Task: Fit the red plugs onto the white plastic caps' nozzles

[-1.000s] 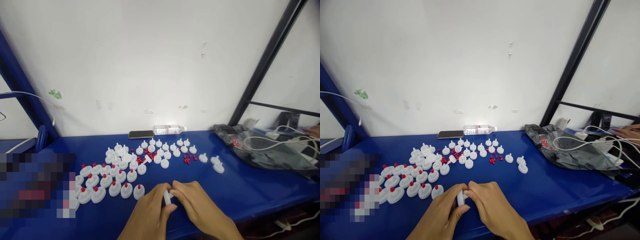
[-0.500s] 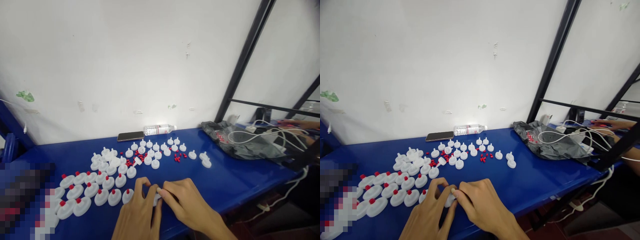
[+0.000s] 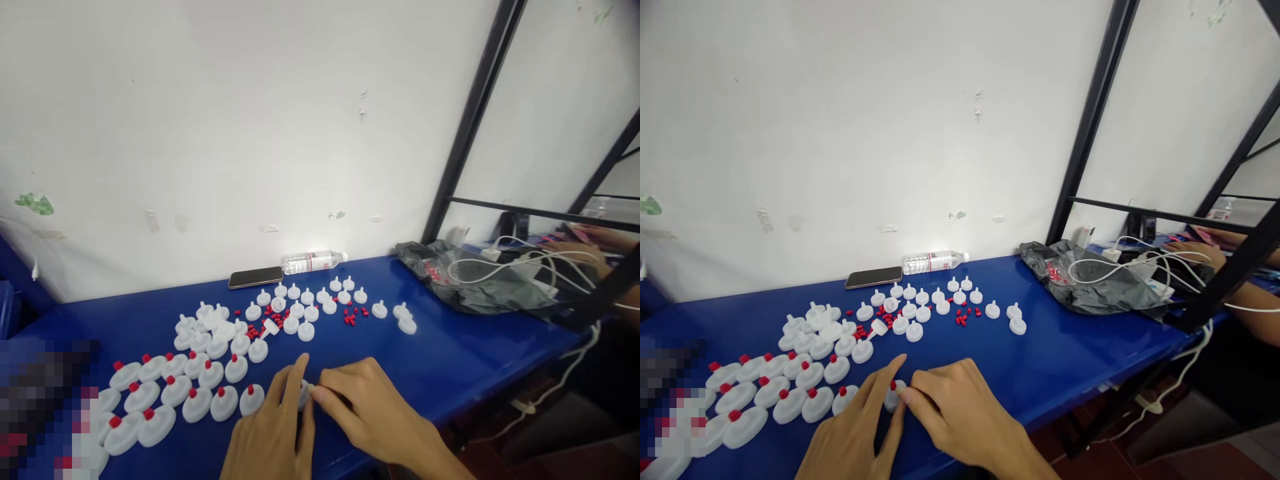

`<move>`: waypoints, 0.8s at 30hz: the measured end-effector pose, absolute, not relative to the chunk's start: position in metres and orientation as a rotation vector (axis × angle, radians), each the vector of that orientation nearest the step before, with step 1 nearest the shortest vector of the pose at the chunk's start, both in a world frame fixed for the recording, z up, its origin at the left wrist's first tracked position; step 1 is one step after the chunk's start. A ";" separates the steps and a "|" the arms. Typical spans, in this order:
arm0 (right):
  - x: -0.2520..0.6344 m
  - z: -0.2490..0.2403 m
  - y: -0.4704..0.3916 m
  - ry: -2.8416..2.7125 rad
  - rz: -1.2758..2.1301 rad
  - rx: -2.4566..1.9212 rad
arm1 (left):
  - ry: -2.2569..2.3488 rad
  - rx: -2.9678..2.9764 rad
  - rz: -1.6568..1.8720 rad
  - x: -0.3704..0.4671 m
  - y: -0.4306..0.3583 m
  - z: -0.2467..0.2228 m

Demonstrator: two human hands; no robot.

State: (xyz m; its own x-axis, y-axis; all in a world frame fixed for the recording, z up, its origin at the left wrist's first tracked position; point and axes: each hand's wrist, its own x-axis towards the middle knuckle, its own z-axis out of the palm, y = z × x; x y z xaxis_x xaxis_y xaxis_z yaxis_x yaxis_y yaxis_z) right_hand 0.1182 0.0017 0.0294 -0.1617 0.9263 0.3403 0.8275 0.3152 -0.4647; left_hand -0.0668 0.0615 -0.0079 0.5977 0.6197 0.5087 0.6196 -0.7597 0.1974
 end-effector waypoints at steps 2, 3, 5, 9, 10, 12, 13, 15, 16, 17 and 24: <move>0.121 0.030 0.004 -1.975 0.221 -1.549 | 1.148 2.773 0.897 -0.066 0.061 -0.006; 0.124 0.031 0.005 -1.938 0.207 -1.553 | 1.172 2.764 0.891 -0.065 0.061 -0.005; 0.139 0.033 0.009 -1.829 0.130 -1.586 | 1.226 2.748 0.888 -0.064 0.061 -0.003; 0.196 0.033 0.010 -1.439 -0.193 -1.756 | 1.342 2.695 0.951 -0.063 0.061 -0.002; 0.213 0.032 0.008 -1.329 -0.253 -1.771 | 1.352 2.696 0.975 -0.063 0.061 -0.002; 0.242 0.029 0.003 -1.163 -0.292 -1.773 | 1.376 2.706 1.019 -0.063 0.061 -0.001; 0.254 0.028 0.000 -1.100 -0.320 -1.789 | 1.397 2.701 1.042 -0.063 0.061 -0.001; 0.271 0.025 -0.004 -1.052 -0.321 -1.852 | 1.431 2.674 1.085 -0.062 0.059 0.002; 0.276 0.024 -0.005 -1.060 -0.282 -1.890 | 1.432 2.651 1.106 -0.062 0.058 0.003; 0.279 0.023 -0.006 -1.082 -0.221 -1.922 | 1.419 2.624 1.132 -0.062 0.057 0.005; 0.280 0.020 -0.004 -1.170 -0.004 -1.928 | 1.314 2.527 1.318 -0.060 0.052 0.013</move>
State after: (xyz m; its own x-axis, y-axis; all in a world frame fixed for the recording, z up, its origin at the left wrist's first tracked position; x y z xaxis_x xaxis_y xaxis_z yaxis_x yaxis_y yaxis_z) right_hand 0.2795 -0.0045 0.0197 0.5610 0.7225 0.4039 0.7250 -0.1933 -0.6611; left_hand -0.0599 0.0516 0.0128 0.2964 0.6757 0.6749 0.6729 -0.6493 0.3545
